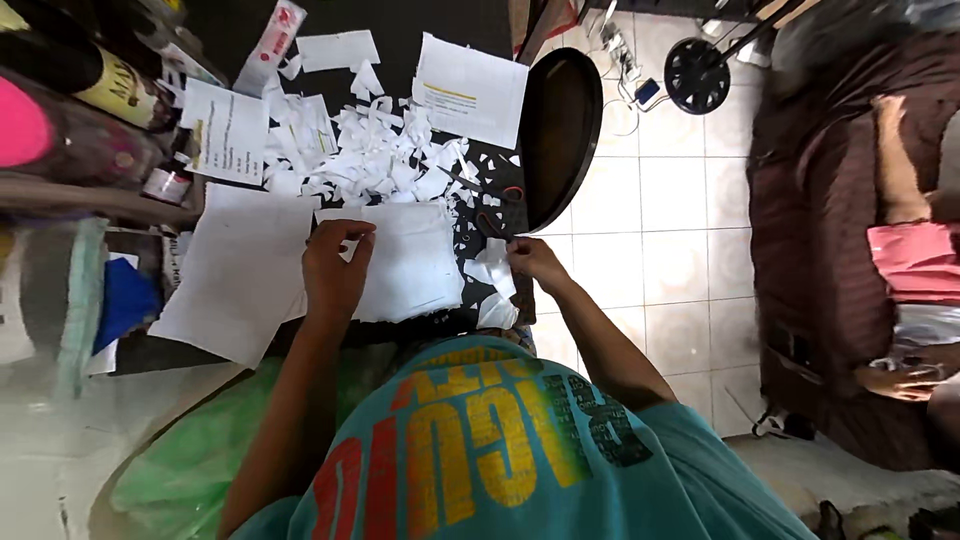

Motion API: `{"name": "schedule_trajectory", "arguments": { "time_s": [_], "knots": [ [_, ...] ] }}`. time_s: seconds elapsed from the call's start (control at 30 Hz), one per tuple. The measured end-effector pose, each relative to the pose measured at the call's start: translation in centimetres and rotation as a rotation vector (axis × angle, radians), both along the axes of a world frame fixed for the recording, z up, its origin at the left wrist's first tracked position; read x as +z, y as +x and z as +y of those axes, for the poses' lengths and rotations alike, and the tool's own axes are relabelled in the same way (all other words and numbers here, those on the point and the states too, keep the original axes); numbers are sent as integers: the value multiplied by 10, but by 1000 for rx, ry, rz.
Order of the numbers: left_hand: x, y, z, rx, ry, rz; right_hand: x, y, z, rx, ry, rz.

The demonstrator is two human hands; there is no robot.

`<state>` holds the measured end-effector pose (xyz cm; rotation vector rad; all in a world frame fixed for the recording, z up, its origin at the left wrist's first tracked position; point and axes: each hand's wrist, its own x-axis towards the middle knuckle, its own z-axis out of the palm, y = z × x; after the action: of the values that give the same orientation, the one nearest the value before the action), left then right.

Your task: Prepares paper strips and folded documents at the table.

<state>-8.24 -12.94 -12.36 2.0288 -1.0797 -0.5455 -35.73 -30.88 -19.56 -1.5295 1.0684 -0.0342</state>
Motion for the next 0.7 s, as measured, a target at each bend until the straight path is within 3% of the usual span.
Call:
{"name": "schedule_trajectory", "arguments": {
  "time_s": [0.13, 0.3, 0.4, 0.53, 0.6, 0.7],
  "knots": [
    [-2, -20, -11, -107, 11, 77, 20, -10, 4, -267, 537, -457],
    [-19, -54, -25, -376, -98, 121, 35, -2, 24, -416, 856, -683],
    [-3, -76, -36, -438, -143, 193, 46, 3, 30, -310, 724, -668],
    [-5, -87, -41, -423, -163, 142, 36, 3, 25, -102, 23, -71],
    [-10, -85, -42, -441, -128, 132, 27, 3, 23, -83, -7, 5],
    [-14, -83, -38, -459, -59, 138, 26, 1, 29, -129, 146, -142]
  ]
}}
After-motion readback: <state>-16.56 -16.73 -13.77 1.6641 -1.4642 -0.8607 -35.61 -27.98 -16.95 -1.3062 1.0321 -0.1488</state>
